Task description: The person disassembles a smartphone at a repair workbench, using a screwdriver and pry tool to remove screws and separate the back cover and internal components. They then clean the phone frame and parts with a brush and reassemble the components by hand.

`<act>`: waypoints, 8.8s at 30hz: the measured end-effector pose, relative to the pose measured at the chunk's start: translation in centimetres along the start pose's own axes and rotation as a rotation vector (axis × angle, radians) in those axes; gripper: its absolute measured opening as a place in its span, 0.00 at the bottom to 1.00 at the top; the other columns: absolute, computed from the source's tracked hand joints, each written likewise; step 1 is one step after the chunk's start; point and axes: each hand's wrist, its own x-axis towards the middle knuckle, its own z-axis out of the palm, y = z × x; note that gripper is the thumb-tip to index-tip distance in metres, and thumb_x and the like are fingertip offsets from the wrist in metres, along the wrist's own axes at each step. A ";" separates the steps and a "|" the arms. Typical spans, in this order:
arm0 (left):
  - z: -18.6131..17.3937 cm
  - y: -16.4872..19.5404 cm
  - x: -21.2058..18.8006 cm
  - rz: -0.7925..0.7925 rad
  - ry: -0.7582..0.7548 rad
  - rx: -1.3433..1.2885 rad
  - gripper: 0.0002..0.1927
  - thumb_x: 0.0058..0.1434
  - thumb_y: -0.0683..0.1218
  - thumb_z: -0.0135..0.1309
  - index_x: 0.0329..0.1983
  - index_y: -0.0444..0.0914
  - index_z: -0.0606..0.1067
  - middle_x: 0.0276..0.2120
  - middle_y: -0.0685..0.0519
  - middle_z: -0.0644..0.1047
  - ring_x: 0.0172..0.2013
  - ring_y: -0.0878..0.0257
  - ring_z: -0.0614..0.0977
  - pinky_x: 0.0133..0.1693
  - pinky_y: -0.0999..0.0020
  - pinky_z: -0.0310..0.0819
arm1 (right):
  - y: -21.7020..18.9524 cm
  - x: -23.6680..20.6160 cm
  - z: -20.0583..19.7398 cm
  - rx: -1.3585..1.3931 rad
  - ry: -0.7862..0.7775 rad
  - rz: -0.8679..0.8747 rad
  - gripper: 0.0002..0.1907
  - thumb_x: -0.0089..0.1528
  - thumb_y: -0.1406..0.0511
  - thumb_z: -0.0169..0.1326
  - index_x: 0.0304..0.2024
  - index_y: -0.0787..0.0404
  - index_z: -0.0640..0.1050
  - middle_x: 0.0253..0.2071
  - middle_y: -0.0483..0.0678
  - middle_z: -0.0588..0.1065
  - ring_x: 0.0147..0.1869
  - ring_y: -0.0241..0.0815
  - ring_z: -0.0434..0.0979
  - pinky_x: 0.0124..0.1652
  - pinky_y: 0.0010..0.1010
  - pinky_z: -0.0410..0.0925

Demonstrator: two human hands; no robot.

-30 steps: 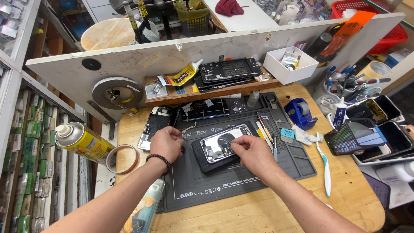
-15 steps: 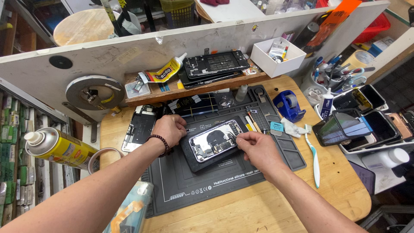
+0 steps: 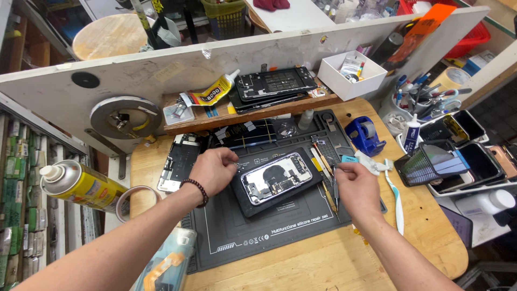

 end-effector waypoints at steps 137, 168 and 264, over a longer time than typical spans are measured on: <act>0.6 5.4 -6.2 -0.140 -0.254 0.151 0.47 0.42 0.52 0.75 0.65 0.41 0.66 0.58 0.47 0.71 0.56 0.52 0.77 0.57 0.61 0.74 | 1.5 4.4 -1.9 -0.498 -0.133 -0.109 0.21 0.55 0.59 0.64 0.50 0.58 0.81 0.36 0.54 0.83 0.41 0.51 0.84 0.45 0.40 0.73; 1.5 3.7 -6.1 -0.104 -0.208 -0.005 0.48 0.38 0.49 0.76 0.64 0.41 0.68 0.57 0.48 0.73 0.58 0.52 0.76 0.58 0.61 0.72 | -12.7 -4.2 6.3 -0.089 -0.419 -0.592 0.22 0.59 0.68 0.58 0.55 0.57 0.71 0.34 0.48 0.83 0.37 0.41 0.87 0.39 0.32 0.76; 2.4 3.2 -4.4 -0.325 -0.057 -0.045 0.20 0.56 0.48 0.65 0.52 0.42 0.78 0.37 0.52 0.82 0.42 0.58 0.84 0.47 0.62 0.78 | -12.1 -3.2 6.8 -0.070 -0.453 -0.455 0.09 0.60 0.67 0.60 0.43 0.59 0.79 0.35 0.43 0.80 0.35 0.34 0.79 0.38 0.28 0.74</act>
